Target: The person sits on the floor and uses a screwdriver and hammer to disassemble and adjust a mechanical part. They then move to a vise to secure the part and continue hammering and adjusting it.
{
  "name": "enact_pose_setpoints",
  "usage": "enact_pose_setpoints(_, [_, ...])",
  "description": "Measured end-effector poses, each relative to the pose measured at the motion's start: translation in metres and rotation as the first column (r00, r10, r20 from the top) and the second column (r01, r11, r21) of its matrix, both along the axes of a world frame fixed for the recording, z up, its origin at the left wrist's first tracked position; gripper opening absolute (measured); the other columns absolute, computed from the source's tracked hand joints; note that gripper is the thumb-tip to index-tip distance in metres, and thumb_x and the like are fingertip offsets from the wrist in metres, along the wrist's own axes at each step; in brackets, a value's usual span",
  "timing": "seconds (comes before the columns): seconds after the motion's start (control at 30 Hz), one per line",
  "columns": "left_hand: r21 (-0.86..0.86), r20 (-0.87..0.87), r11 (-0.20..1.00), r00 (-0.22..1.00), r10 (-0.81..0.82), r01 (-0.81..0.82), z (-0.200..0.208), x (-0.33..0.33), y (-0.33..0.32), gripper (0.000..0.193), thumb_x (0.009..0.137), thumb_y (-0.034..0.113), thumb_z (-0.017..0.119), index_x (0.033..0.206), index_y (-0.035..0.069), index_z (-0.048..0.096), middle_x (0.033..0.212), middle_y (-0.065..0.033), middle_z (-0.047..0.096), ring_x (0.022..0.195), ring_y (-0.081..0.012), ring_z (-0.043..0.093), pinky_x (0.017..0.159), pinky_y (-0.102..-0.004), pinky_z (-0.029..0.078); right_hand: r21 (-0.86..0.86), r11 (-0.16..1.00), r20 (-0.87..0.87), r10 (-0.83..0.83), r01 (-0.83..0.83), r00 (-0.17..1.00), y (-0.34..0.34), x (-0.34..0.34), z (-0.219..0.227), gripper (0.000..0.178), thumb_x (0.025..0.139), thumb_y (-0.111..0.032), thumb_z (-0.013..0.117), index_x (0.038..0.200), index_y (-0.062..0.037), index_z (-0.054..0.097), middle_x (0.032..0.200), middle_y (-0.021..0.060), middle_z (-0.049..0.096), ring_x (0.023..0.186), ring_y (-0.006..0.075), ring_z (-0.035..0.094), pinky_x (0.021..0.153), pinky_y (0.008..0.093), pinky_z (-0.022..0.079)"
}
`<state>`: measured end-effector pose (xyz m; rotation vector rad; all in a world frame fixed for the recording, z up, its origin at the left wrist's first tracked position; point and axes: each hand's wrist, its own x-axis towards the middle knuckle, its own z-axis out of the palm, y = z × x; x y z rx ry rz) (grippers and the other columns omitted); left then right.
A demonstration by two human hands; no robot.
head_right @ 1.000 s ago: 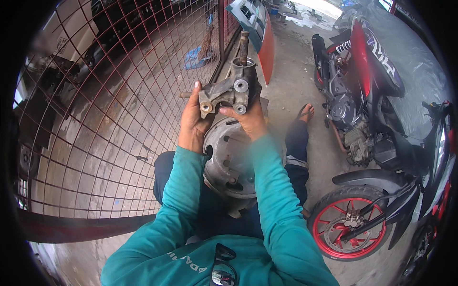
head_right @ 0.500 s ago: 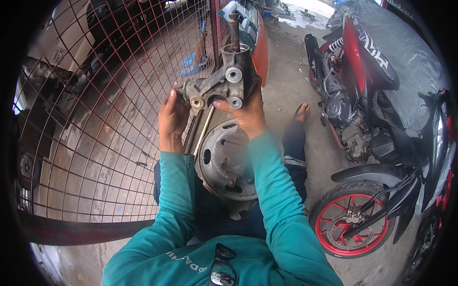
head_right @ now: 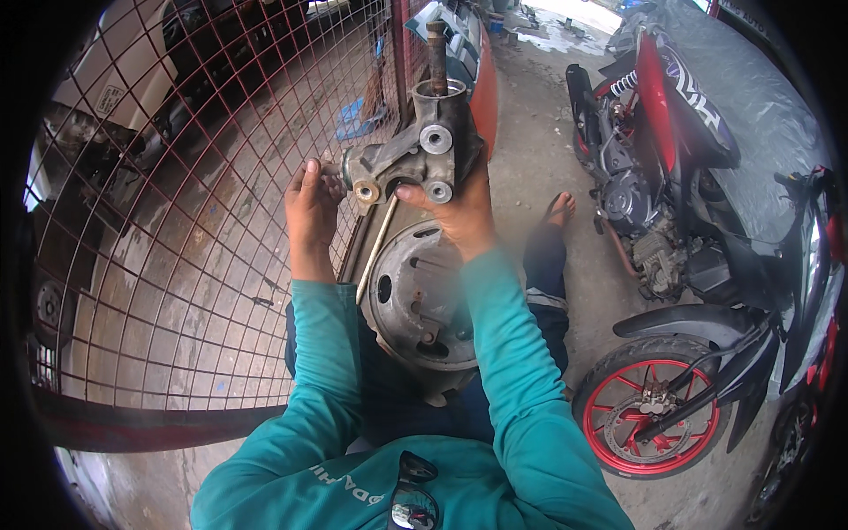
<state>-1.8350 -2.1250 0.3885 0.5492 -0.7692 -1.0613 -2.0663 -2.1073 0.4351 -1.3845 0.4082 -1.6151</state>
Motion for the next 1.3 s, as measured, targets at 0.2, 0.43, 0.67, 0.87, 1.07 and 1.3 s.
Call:
enact_pose_setpoints(0.2, [-0.046, 0.125, 0.998, 0.991, -0.038, 0.044, -0.004, 0.009, 0.000, 0.033, 0.101, 0.022, 0.073, 0.119, -0.004, 0.063, 0.099, -0.0095, 0.070, 0.082, -0.0160, 0.065, 0.076, -0.0315, 0.055, 0.045, 0.999, 0.009, -0.026, 0.026, 1.000, -0.006, -0.004, -0.011, 0.090, 0.069, 0.001, 0.094, 0.142, -0.0042, 0.042, 0.125, 0.0070, 0.061, 0.112, 0.0203, 0.067, 0.101, 0.0378, 0.056])
enact_pose_setpoints(0.43, [-0.063, 0.035, 0.992, 0.994, -0.108, 0.110, 0.002, -0.005, 0.008, 0.030, 0.100, 0.017, 0.073, 0.118, -0.005, 0.066, 0.098, -0.0109, 0.070, 0.082, -0.0187, 0.069, 0.078, -0.0327, 0.058, 0.020, 1.000, 0.045, 0.008, -0.009, 0.999, 0.000, -0.005, -0.011, 0.086, 0.069, -0.004, 0.095, 0.139, -0.0038, 0.046, 0.122, 0.0070, 0.062, 0.111, 0.0206, 0.067, 0.100, 0.0382, 0.057])
enact_pose_setpoints(0.67, [-0.049, 0.071, 0.983, 0.982, -0.175, 0.178, -0.011, 0.002, 0.000, 0.035, 0.102, 0.027, 0.072, 0.117, -0.004, 0.066, 0.096, -0.0091, 0.071, 0.082, -0.0195, 0.070, 0.074, -0.0340, 0.059, 0.023, 0.999, -0.011, -0.026, 0.026, 1.000, 0.005, -0.005, -0.018, 0.085, 0.067, -0.007, 0.096, 0.137, -0.0031, 0.049, 0.122, 0.0075, 0.062, 0.110, 0.0207, 0.066, 0.098, 0.0373, 0.056])
enact_pose_setpoints(0.87, [0.066, 0.048, 0.969, 0.969, -0.243, 0.240, -0.003, -0.015, 0.006, 0.049, 0.107, 0.041, 0.061, 0.126, -0.004, 0.064, 0.112, -0.0125, 0.070, 0.098, -0.0237, 0.072, 0.079, -0.0383, 0.064, -0.029, 0.982, -0.114, -0.190, 0.188, 0.975, 0.002, -0.007, -0.037, 0.099, 0.067, -0.015, 0.099, 0.145, -0.0043, 0.040, 0.134, 0.0116, 0.054, 0.122, 0.0247, 0.059, 0.106, 0.0412, 0.051])
enact_pose_setpoints(1.07, [0.014, 0.047, 0.951, 0.950, -0.309, 0.309, 0.001, -0.026, 0.008, 0.060, 0.109, 0.046, 0.056, 0.142, -0.003, 0.054, 0.130, -0.0173, 0.065, 0.116, -0.0287, 0.067, 0.092, -0.0447, 0.062, -0.157, 0.948, -0.277, -0.312, 0.277, 0.909, -0.003, -0.015, -0.044, 0.116, 0.064, -0.015, 0.101, 0.152, -0.0045, 0.026, 0.137, 0.0143, 0.054, 0.126, 0.0280, 0.059, 0.109, 0.0429, 0.049])
enact_pose_setpoints(1.3, [-0.102, -0.164, 0.865, 0.850, -0.501, 0.491, 0.009, -0.065, 0.016, 0.080, 0.107, 0.064, 0.045, 0.158, 0.002, 0.038, 0.148, -0.0249, 0.057, 0.139, -0.0370, 0.056, 0.117, -0.0525, 0.045, -0.253, 0.926, -0.248, -0.343, 0.281, 0.906, -0.001, -0.010, -0.035, 0.123, 0.063, -0.012, 0.103, 0.152, -0.0054, 0.018, 0.142, 0.0174, 0.054, 0.130, 0.0292, 0.059, 0.111, 0.0429, 0.047])
